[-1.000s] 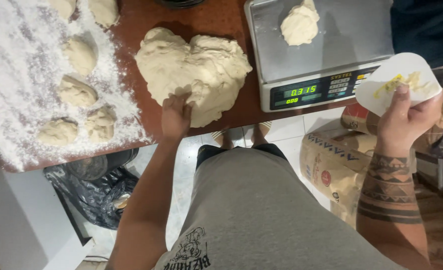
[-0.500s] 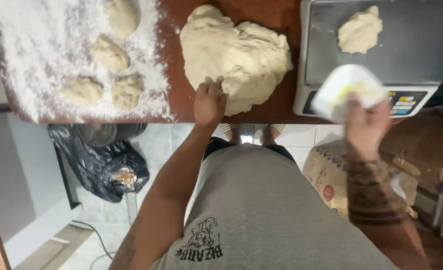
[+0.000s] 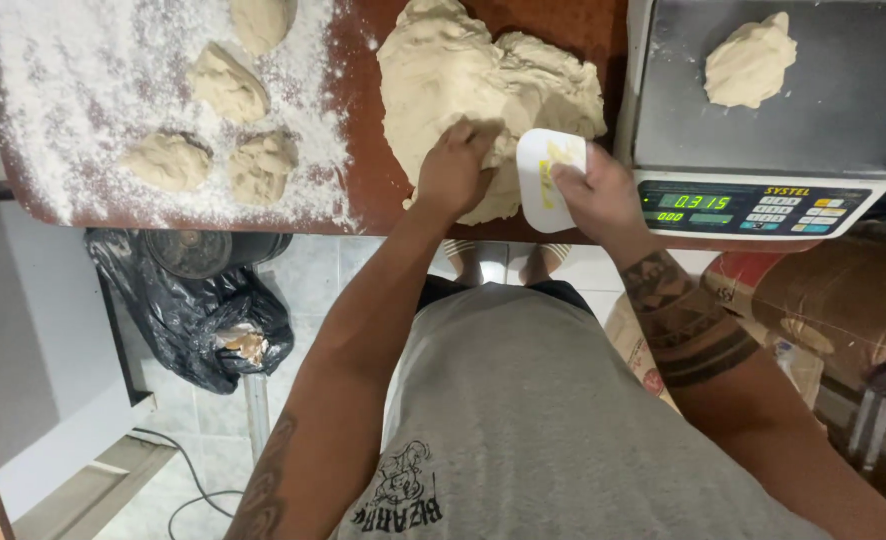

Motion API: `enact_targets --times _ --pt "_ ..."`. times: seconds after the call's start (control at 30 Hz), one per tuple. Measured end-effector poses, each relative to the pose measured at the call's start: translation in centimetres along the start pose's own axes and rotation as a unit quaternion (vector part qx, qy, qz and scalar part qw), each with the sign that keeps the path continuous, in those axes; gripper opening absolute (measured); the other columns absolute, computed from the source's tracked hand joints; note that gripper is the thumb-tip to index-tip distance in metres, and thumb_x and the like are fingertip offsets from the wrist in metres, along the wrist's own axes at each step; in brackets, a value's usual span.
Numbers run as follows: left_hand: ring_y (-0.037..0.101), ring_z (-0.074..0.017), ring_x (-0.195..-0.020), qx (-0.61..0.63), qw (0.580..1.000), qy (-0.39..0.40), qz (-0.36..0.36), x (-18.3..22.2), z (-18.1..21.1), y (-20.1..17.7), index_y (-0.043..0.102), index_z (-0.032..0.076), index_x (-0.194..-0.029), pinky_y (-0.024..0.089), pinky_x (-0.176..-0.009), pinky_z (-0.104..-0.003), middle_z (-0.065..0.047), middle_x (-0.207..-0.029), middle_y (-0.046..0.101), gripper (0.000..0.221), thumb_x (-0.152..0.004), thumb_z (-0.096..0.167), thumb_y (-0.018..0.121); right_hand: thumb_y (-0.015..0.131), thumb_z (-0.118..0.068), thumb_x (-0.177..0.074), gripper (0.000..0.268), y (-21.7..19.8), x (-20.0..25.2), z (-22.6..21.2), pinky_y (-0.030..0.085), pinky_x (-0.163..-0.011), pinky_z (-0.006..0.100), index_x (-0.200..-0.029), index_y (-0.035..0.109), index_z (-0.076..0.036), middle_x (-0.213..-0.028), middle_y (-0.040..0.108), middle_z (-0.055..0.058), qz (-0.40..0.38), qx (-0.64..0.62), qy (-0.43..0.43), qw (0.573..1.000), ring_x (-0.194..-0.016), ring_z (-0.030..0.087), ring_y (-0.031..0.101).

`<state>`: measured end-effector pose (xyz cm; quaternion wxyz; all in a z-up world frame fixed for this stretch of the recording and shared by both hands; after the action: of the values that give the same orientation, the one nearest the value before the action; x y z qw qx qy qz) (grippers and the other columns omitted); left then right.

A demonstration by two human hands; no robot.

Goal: Portioning dough by cutting pieces with a scraper and weighing them on a scale.

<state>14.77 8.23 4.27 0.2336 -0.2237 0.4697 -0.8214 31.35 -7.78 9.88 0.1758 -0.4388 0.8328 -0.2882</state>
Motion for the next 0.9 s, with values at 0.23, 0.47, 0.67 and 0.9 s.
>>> enact_targets --times 0.23,0.47,0.67,0.9 --pt "0.068 -0.0343 -0.109 -0.011 0.994 0.067 -0.086 2.6 -3.2 2.8 0.073 0.021 -0.118 0.054 -0.087 -0.049 -0.006 -0.111 0.07 0.045 -0.08 0.045 0.075 0.081 -0.04 -0.095 0.034 -2.1 1.3 -1.7 0.052 -0.078 0.054 -0.109 0.071 -0.01 -0.09 0.073 0.017 -0.027 -0.001 0.086 0.996 -0.096 0.039 0.07" --pt "0.061 -0.0299 -0.115 0.044 0.989 0.139 -0.011 3.4 -0.1 -0.4 0.068 0.02 -0.109 0.05 -0.087 -0.047 -0.005 -0.111 0.063 0.042 -0.068 0.026 0.075 0.073 -0.044 -0.099 0.035 -8.3 4.9 0.8 0.051 -0.093 0.055 -0.124 0.068 -0.02 -0.108 0.072 0.015 -0.02 0.015 0.296 0.955 -0.111 0.04 0.066" --pt "0.064 -0.0268 -0.09 0.458 0.888 -0.024 -0.035 3.0 2.6 -4.2 0.061 0.011 -0.114 0.052 -0.078 -0.042 -0.012 -0.094 0.064 0.039 -0.076 0.003 0.057 0.074 -0.036 -0.097 0.034 -12.7 7.6 3.2 0.05 -0.094 0.058 -0.123 0.067 -0.016 -0.105 0.072 0.02 0.019 -0.012 0.323 0.946 -0.11 0.044 0.065" --pt "0.051 -0.0354 -0.134 0.535 0.835 0.123 0.035 -4.5 14.2 -10.3 0.045 0.009 -0.149 0.041 -0.113 -0.053 -0.026 -0.143 0.051 0.05 -0.103 0.024 0.058 0.069 -0.042 -0.099 0.037 -18.1 9.4 4.6 0.049 -0.088 0.059 -0.12 0.066 -0.011 -0.101 0.071 0.022 0.051 -0.06 0.288 0.954 -0.105 0.047 0.066"
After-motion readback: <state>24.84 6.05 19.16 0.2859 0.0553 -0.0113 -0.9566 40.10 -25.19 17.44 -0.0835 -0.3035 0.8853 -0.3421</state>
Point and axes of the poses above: each hand's wrist, its own x-axis away from the middle knuckle, its own y-axis out of the palm, z = x × y, the point moved 5 cm from there along -x, towards the middle knuckle
